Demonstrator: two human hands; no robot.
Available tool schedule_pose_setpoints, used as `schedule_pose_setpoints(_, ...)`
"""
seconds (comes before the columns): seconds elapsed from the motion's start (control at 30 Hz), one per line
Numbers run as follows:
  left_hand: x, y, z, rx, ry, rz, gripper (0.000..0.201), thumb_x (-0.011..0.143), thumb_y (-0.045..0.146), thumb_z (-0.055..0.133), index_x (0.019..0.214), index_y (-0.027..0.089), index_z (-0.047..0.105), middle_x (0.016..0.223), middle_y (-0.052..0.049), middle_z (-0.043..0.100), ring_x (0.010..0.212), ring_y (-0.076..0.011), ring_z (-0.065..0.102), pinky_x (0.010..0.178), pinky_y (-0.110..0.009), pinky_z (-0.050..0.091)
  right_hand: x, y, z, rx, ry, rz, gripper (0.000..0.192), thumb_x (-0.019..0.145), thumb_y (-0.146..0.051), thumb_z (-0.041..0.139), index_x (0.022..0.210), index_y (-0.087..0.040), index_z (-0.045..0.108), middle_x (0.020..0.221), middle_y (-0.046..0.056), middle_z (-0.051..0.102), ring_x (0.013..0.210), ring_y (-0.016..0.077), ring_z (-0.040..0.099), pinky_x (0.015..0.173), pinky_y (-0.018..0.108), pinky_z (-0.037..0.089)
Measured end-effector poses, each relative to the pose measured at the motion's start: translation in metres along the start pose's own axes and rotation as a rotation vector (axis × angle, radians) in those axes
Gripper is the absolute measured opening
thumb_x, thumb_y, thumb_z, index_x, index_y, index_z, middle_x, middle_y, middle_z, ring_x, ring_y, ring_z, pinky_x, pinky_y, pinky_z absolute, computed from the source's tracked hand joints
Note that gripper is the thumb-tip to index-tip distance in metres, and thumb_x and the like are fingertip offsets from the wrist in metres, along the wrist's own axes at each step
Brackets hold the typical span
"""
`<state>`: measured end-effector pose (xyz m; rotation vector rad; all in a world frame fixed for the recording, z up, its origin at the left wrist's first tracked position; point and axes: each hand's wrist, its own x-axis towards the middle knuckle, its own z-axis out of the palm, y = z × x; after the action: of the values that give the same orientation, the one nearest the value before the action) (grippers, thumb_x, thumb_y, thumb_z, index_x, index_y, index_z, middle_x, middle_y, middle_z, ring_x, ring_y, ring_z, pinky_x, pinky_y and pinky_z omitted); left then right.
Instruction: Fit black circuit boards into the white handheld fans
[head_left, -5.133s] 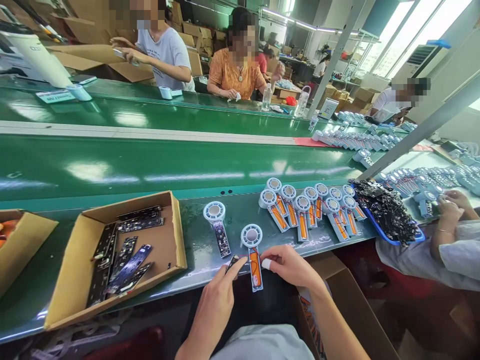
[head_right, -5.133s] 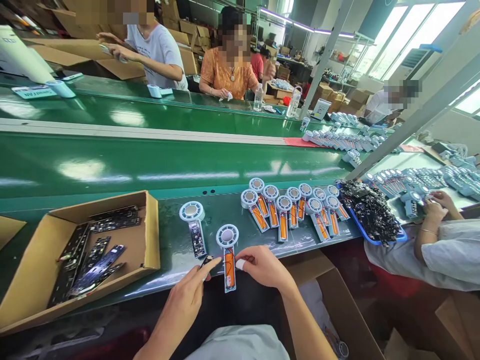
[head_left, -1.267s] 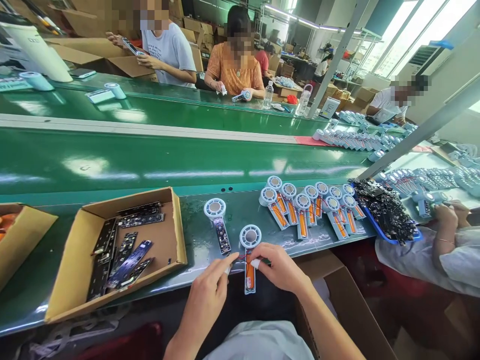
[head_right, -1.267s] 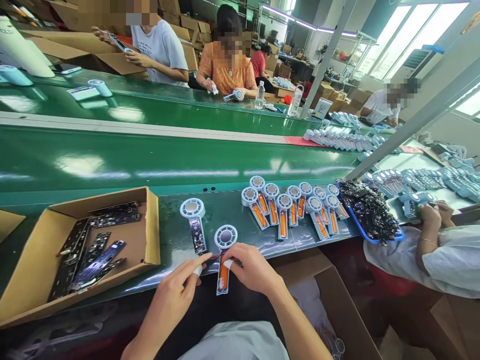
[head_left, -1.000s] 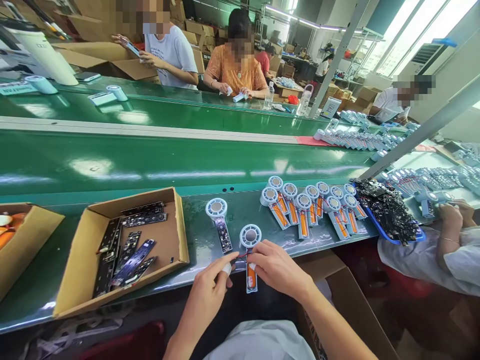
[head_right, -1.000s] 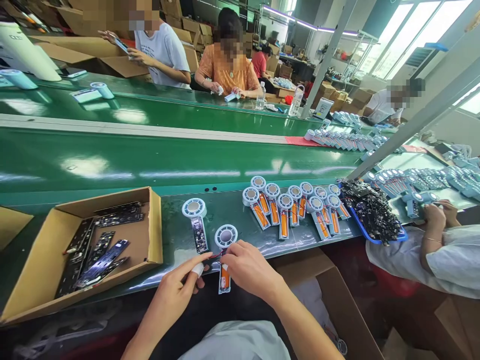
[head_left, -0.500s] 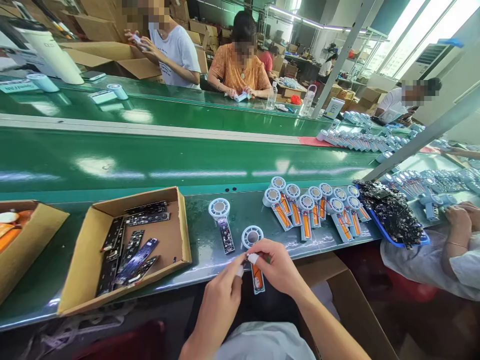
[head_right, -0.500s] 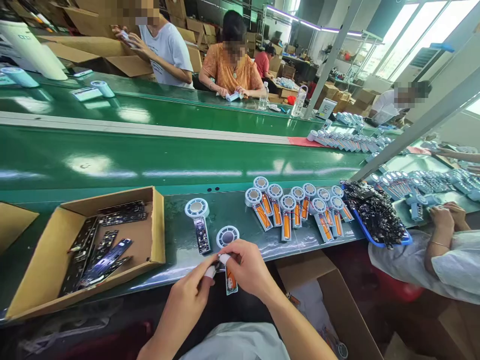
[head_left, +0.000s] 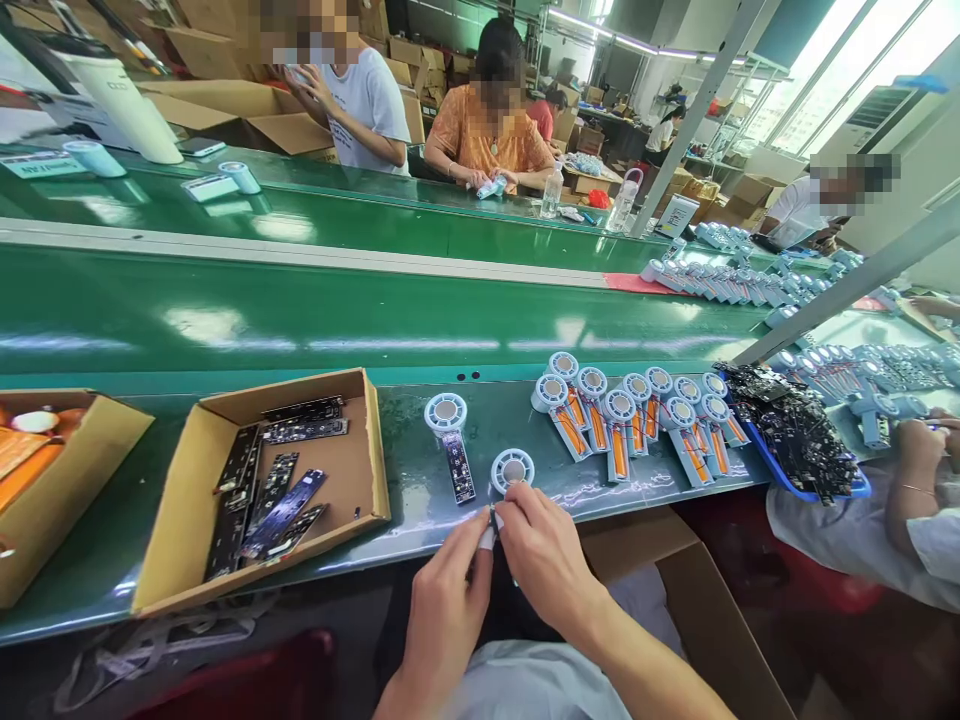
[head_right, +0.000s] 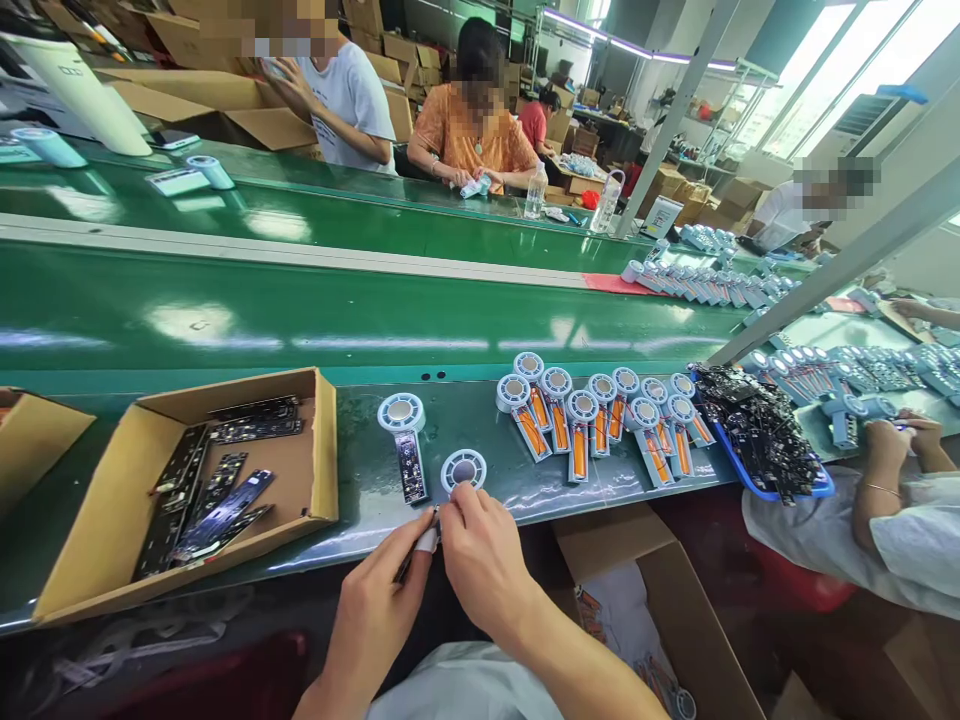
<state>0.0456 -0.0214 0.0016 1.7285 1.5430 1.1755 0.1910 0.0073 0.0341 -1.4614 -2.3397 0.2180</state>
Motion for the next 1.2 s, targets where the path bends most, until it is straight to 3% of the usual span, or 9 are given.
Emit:
schedule_pose_setpoints(0.23, 0.018, -0.007, -0.021, -0.135, -0.201, -0.052, 0.029, 0.091, 0.026, 0.054, 0.106, 0.021, 0.078, 0.101, -0.008, 0.081, 0.084, -0.0222, 0.077, 0.083, -0.034, 0.063, 0.01, 0.023, -0.008, 0.53, -0.03, 0.037, 0.03, 0.087, -0.002, 0.053, 0.103, -0.02, 0.07, 0.096, 0.005, 0.066, 0.082, 0.0164, 0.063, 0.074, 0.025, 0.05)
schedule_pose_setpoints(0.4, 0.026, -0.008, -0.029, -0.18, -0.295, -0.006, 0.027, 0.093, 0.027, 0.054, 0.103, 0.024, 0.078, 0.101, -0.006, 0.081, 0.088, -0.021, 0.075, 0.084, -0.031, 0.061, 0.015, 0.025, -0.011, 0.713, -0.059, -0.005, 0.024, 0.087, -0.007, 0.056, 0.091, -0.02, 0.076, 0.087, 0.004, 0.065, 0.075, 0.015, 0.06, 0.067, 0.023, 0.046)
schedule_pose_setpoints(0.6, 0.016, 0.0, -0.019, -0.154, -0.227, -0.018, 0.031, 0.096, 0.031, 0.05, 0.109, 0.022, 0.076, 0.11, -0.01, 0.079, 0.101, -0.0241, 0.074, 0.091, -0.035, 0.059, 0.01, 0.024, -0.014, 0.687, -0.094, 0.156, 0.021, 0.091, -0.02, 0.057, 0.094, -0.019, 0.078, 0.078, 0.003, 0.067, 0.068, 0.0155, 0.057, 0.065, 0.026, 0.044)
schedule_pose_setpoints(0.73, 0.006, 0.012, -0.02, -0.289, -0.314, -0.139, 0.046, 0.101, 0.044, 0.036, 0.125, 0.025, 0.07, 0.13, -0.009, 0.072, 0.123, -0.0251, 0.064, 0.107, -0.041, 0.05, 0.003, 0.03, -0.024, 0.961, -0.194, 0.382, 0.026, 0.091, -0.039, 0.064, 0.102, -0.017, 0.075, 0.081, 0.003, 0.07, 0.068, 0.0151, 0.059, 0.064, 0.025, 0.046)
schedule_pose_setpoints(0.8, 0.007, 0.013, -0.019, -0.35, -0.316, -0.26, 0.051, 0.102, 0.046, 0.029, 0.123, 0.024, 0.07, 0.126, -0.009, 0.073, 0.118, -0.0244, 0.066, 0.104, -0.042, 0.051, 0.001, 0.032, -0.026, 1.081, -0.158, 0.451, 0.026, 0.086, -0.039, 0.07, 0.098, -0.017, 0.073, 0.079, 0.003, 0.068, 0.069, 0.015, 0.059, 0.064, 0.025, 0.047)
schedule_pose_setpoints(0.87, 0.012, 0.012, -0.013, -0.318, -0.284, -0.347, 0.045, 0.097, 0.047, 0.039, 0.114, 0.021, 0.071, 0.111, -0.01, 0.076, 0.1, -0.0249, 0.071, 0.091, -0.04, 0.057, 0.0, 0.034, -0.025, 1.191, -0.137, 0.488, 0.022, 0.082, -0.037, 0.072, 0.092, -0.017, 0.07, 0.071, 0.0, 0.065, 0.063, 0.0132, 0.058, 0.061, 0.024, 0.047)
schedule_pose_setpoints(1.03, 0.021, 0.011, 0.011, -0.325, -0.37, -0.397, 0.033, 0.076, 0.042, 0.065, 0.1, 0.019, 0.069, 0.088, -0.006, 0.076, 0.064, -0.0194, 0.066, 0.066, -0.034, 0.056, -0.004, 0.03, -0.021, 1.418, -0.215, 0.501, 0.022, 0.082, -0.039, 0.069, 0.085, -0.018, 0.065, 0.059, -0.006, 0.055, 0.043, 0.0079, 0.045, 0.044, 0.02, 0.04)
schedule_pose_setpoints(1.13, 0.022, 0.014, 0.022, -0.614, -0.45, -0.453, 0.031, 0.076, 0.04, 0.067, 0.099, 0.018, 0.068, 0.091, -0.007, 0.077, 0.079, -0.023, 0.072, 0.079, -0.037, 0.057, -0.011, 0.026, -0.024, 1.372, -0.217, 0.415, 0.019, 0.081, -0.036, 0.071, 0.083, -0.018, 0.066, 0.068, -0.003, 0.058, 0.053, 0.0087, 0.048, 0.051, 0.021, 0.042)
schedule_pose_setpoints(1.2, 0.022, 0.016, 0.026, -0.727, -0.381, -0.471, 0.035, 0.073, 0.04, 0.069, 0.099, 0.018, 0.067, 0.094, -0.009, 0.077, 0.09, -0.0268, 0.072, 0.086, -0.04, 0.056, -0.016, 0.023, -0.025, 1.305, -0.226, 0.338, 0.018, 0.081, -0.035, 0.072, 0.085, -0.018, 0.068, 0.078, 0.001, 0.063, 0.066, 0.0121, 0.055, 0.063, 0.024, 0.047)
